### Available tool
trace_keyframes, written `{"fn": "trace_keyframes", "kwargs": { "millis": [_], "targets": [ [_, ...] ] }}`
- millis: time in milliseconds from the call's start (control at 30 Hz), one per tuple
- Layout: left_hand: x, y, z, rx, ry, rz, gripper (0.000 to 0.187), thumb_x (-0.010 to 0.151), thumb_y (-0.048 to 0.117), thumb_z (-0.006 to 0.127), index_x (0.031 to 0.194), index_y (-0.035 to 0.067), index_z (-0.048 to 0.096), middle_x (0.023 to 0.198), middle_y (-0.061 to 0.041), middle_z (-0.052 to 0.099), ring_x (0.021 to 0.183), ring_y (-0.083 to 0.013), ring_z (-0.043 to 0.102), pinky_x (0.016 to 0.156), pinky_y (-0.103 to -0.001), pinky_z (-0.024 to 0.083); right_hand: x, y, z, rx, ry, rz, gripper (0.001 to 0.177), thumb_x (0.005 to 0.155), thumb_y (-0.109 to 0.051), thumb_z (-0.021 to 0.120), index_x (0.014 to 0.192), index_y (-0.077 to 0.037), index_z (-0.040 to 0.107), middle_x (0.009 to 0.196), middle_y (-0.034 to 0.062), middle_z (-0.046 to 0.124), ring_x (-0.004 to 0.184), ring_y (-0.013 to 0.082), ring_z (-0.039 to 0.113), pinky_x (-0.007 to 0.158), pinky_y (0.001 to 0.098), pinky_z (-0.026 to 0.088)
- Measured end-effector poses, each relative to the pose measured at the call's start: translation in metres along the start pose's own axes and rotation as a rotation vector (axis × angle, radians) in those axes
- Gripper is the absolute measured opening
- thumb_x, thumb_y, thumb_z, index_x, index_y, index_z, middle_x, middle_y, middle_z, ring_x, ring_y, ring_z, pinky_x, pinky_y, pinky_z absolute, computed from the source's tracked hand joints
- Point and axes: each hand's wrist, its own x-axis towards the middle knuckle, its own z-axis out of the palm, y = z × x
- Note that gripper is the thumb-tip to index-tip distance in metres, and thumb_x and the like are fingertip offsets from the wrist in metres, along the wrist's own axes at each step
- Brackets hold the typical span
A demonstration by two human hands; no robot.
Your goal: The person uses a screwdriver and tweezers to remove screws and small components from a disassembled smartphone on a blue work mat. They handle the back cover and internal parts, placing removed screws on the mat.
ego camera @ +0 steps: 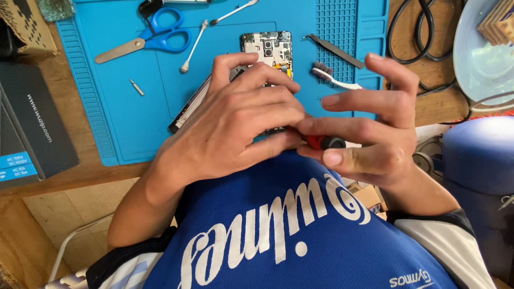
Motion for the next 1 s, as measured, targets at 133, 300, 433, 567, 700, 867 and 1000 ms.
{"fn": "trace_keyframes", "kwargs": {
  "millis": [133,300,433,567,700,867,1000],
  "targets": [
    [0.004,-0.001,0.015,0.020,0.122,-0.006,0.035,0.093,0.047,0.059,0.098,0.013,0.066,0.096,-0.001,0.068,0.102,-0.0223,0.059,0.098,-0.047,0.027,0.005,0.002,0.000,0.012,0.061,0.026,0.034,0.103,-0.027,0.066,0.126,-0.021,0.041,0.093,-0.0038,0.069,0.094,0.0218,0.057,0.106,0.0599,0.035],
    [0.004,-0.003,0.019,0.042,0.064,0.035,0.024,0.102,0.028,0.050,0.086,0.011,0.058,0.082,0.003,0.060,0.093,-0.0204,0.058,0.100,-0.049,0.027,0.042,-0.003,-0.023,-0.240,-0.349,-0.081,0.021,0.104,-0.034,0.054,0.104,-0.012,0.055,0.075,0.0027,0.054,0.067,0.0238,0.054,0.073,0.0365,0.048],
    [0.001,-0.004,0.017,0.058,0.086,0.052,0.025,0.102,0.029,0.051,0.092,0.012,0.066,0.086,0.000,0.067,0.098,-0.0224,0.059,0.100,-0.052,0.027,0.062,-0.011,-0.048,-0.346,-0.671,-0.071,0.009,0.104,-0.018,0.053,0.113,-0.019,0.056,0.083,-0.0029,0.056,0.068,0.0184,0.053,0.082,0.0356,0.048],
    [-0.014,-0.008,0.006,0.218,0.062,-0.040,0.035,0.090,0.031,0.073,0.121,0.018,0.067,0.101,0.001,0.072,0.109,-0.0241,0.058,0.100,-0.051,0.027,0.066,-0.011,-0.051,-0.496,-0.847,-0.136,0.036,0.112,-0.036,0.043,0.082,-0.016,0.042,0.059,-0.0015,0.045,0.052,0.0182,0.044,0.064,0.0320,0.041],
    [-0.035,-0.010,-0.005,0.375,0.251,-0.142,0.013,0.098,0.017,0.074,0.109,0.020,0.071,0.094,0.000,0.070,0.108,-0.0247,0.061,0.100,-0.047,0.025,0.076,-0.011,-0.046,-0.522,-0.972,0.002,0.041,0.106,-0.063,0.044,0.098,-0.023,0.045,0.071,-0.0044,0.056,0.057,0.0182,0.056,0.056,0.0315,0.046],
    [-0.046,-0.020,-0.002,0.441,0.404,-0.107,0.004,0.102,0.016,0.076,0.101,0.019,0.076,0.090,-0.001,0.071,0.101,-0.0258,0.066,0.101,-0.046,0.024,0.075,-0.029,-0.047,-0.444,-1.083,0.041,0.021,0.103,-0.038,0.047,0.095,-0.019,0.043,0.059,-0.0029,0.050,0.046,0.0210,0.053,0.044,0.0358,0.043],
    [-0.048,-0.021,-0.003,0.466,0.448,-0.093,0.010,0.106,0.017,0.069,0.105,0.019,0.079,0.089,0.002,0.070,0.102,-0.0262,0.065,0.102,-0.047,0.023,0.074,-0.016,-0.046,-0.716,-1.143,0.216,0.062,0.104,-0.082,0.037,0.087,-0.023,0.049,0.062,-0.0082,0.056,0.053,0.0122,0.057,0.046,0.0274,0.037]
  ]
}}
